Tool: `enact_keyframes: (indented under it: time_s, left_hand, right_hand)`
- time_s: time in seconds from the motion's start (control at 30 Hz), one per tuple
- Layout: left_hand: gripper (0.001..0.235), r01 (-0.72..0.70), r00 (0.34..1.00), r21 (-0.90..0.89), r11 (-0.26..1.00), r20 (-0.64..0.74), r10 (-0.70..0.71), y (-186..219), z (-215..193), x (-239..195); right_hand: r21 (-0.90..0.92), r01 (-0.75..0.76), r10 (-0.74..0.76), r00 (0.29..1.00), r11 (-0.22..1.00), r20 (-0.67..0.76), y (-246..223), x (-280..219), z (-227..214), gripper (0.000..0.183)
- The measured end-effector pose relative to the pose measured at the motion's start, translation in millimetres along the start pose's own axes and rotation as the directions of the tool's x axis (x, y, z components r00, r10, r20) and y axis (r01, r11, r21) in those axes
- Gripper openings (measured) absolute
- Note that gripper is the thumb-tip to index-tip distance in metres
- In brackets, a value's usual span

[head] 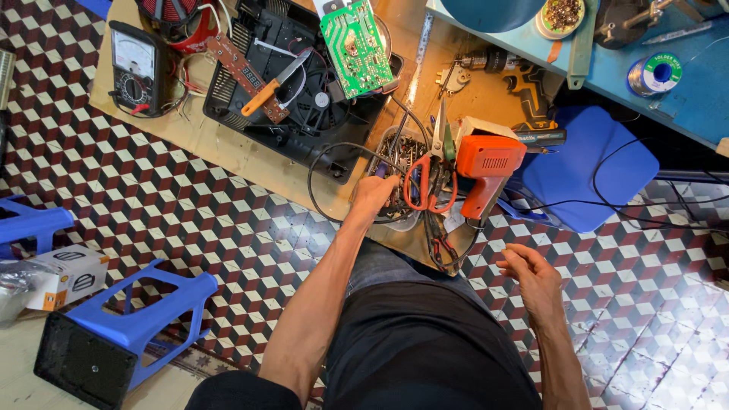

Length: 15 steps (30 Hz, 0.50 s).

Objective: The person works on a green circuit board, using pliers to trim wires and a heat gun to apply heat to components. They also use a power drill to remove a component from the board and handle a metal heatsink and wires during the process.

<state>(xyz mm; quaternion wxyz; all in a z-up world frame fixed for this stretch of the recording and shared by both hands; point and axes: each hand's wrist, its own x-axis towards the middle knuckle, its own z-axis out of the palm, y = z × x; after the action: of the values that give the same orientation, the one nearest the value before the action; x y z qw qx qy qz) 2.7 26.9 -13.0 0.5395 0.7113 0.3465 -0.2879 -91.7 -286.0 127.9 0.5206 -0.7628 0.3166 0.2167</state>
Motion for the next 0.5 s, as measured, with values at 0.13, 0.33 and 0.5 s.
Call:
enact_keyframes:
  time_s: [0.13,0.33,0.5]
  left_hand:
    - [0.033,-0.082,0.992,-0.025,0.996,0.099,0.084,30.5,-36.4,-42.9]
    - [0.021,-0.280,0.904,0.557,0.782,-0.122,0.411,58.5,-112.6,-143.3]
    - [0.023,-0.391,0.891,0.140,0.910,-0.191,0.412,82.8,-158.5,-202.1]
  right_hand:
    - [-0.025,-0.005,0.005,1.000,1.000,-0.008,-18.8,-2.3,17.4,0.038]
    - [-0.136,0.123,-0.154,0.957,0.983,-0.248,-26.7,50.3,48.6,0.054]
    - [-0.477,0.121,-0.284,0.915,0.871,-0.286,-30.7,107.4,110.2,0.080]
